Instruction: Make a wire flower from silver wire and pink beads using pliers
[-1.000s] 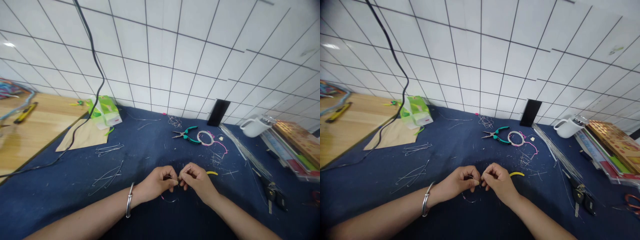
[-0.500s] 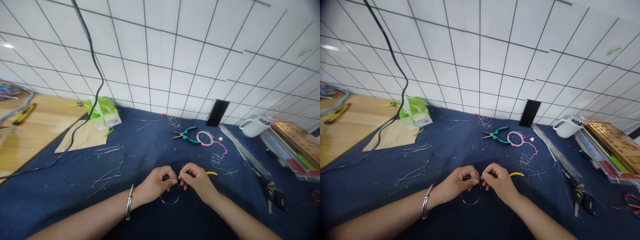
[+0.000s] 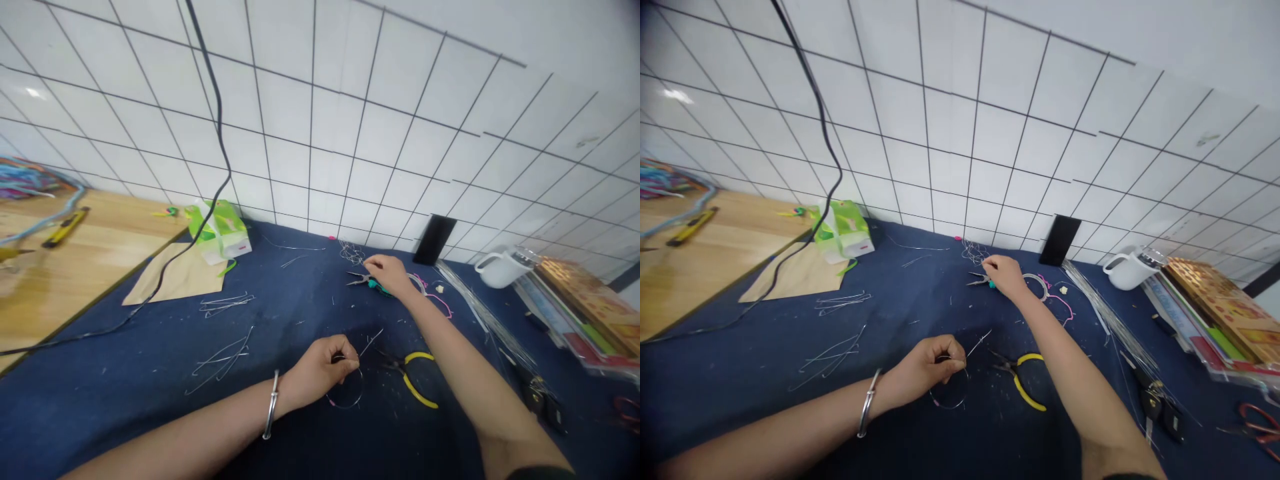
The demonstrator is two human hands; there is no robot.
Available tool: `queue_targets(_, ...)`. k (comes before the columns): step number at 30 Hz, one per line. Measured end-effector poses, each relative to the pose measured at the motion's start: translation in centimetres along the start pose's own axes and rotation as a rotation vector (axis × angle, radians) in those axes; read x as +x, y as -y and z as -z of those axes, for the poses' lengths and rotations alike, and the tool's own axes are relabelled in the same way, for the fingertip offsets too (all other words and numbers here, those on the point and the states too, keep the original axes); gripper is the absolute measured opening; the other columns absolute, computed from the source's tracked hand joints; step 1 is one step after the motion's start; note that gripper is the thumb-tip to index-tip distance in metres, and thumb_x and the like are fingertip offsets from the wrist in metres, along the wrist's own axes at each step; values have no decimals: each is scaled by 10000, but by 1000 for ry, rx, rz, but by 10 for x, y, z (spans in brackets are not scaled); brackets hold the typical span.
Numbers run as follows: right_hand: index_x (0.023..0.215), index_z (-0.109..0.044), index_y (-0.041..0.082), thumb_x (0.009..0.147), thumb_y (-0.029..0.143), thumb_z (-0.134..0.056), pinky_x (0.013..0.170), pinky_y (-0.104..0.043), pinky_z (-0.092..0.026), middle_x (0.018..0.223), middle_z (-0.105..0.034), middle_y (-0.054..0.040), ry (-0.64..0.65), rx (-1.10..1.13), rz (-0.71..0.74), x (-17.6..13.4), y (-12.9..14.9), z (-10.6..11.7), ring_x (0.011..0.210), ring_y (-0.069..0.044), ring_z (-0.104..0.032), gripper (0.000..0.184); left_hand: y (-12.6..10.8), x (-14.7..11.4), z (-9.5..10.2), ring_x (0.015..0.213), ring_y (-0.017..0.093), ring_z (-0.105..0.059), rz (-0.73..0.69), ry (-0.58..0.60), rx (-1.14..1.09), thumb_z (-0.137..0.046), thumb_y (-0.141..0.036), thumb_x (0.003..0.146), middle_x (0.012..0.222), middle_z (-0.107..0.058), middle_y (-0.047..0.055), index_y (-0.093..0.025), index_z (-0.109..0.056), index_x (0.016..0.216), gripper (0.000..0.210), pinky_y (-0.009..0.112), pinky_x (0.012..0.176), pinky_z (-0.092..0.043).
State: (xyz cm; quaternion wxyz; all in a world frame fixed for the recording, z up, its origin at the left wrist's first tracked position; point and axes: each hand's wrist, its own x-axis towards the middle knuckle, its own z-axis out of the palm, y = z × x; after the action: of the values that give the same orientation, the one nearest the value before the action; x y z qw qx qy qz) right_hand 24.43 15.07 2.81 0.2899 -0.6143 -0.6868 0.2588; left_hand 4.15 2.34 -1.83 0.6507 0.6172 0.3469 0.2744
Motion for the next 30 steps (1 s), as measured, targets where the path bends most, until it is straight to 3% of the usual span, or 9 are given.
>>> queue_targets(2, 795, -653, 187, 702, 315, -610, 840, -328, -360, 869, -643, -36, -12, -18, 1, 31, 3, -14, 909, -214, -539, 163, 0, 0, 0, 520, 72, -456, 5, -6, -8, -539, -226, 753, 664, -532, -12, -141, -506, 702, 104, 198, 497, -372)
queue_targets(4, 850, -646, 176, 552, 280, -749, 892, -344, -332, 958, -624, -55, -19, -10, 5, 51, 5, -29, 1001, -249, -493, 332, 1, 0, 0, 515, 76, -456, 11, -12, -10, -543, -223, 746, 624, -514, -21, -141, -508, 694, 103, 194, 487, -365)
queue_targets(6, 890, -632, 170, 509, 233, -785, 944, -362, -295, 1042, -591, -72, -46, 21, -1, 63, 5, -41, 1095, -268, -426, 416, 2, 0, 1, 520, 80, -463, 8, -19, -4, -549, -221, 737, 620, -514, -21, -141, -512, 692, 98, 194, 488, -367)
queue_targets(9, 957, -597, 155, 721, 278, -659, 915, -388, -357, 1081, -558, -83, -87, 125, -35, 67, 0, -45, 1063, -228, -464, 273, 3, 0, 2, 522, 84, -468, 3, -21, 17, -551, -220, 731, 608, -513, -22, -144, -519, 694, 91, 194, 490, -367)
queue_targets(11, 1071, -529, 157, 847, 317, -507, 820, -387, -445, 1105, -534, -72, -125, 224, -64, 63, -6, -38, 962, -184, -532, 276, 3, 0, 2, 517, 83, -466, 2, -20, 16, -548, -222, 730, 610, -513, -24, -146, -518, 696, 89, 193, 487, -366)
queue_targets(15, 1005, -552, 176, 826, 428, -481, 699, -317, -488, 966, -622, -67, -226, 483, -115, 35, -21, -11, 821, -168, -595, 317, 2, -1, 1, 508, 80, -460, -8, -3, 23, -536, -235, 741, 614, -508, -28, -145, -516, 703, 99, 196, 492, -368)
queue_targets(18, 949, -558, 199, 760, 444, -565, 646, -300, -498, 903, -651, -58, -279, 675, -153, 1, -35, 8, 753, -160, -621, 309, 3, -1, 0, 506, 77, -444, -27, -6, 49, -538, -249, 742, 617, -504, -30, -151, -501, 685, 120, 194, 493, -366)
queue_targets(24, 921, -538, 231, 739, 416, -609, 680, -312, -508, 848, -655, -18, -339, 944, -200, -62, -55, 35, 750, -144, -628, 269, 2, -1, -3, 512, 72, -427, -36, 24, 70, -526, -265, 754, 630, -488, -38, -155, -500, 700, 126, 192, 499, -361)
queue_targets(30, 919, -526, 229, 734, 418, -617, 698, -339, -507, 841, -655, -18, -357, 1073, -218, -97, -54, 47, 762, -157, -626, 279, -2, -3, -6, 523, 74, -419, -30, 35, 75, -519, -265, 759, 646, -484, -35, -150, -512, 712, 124, 194, 504, -366)
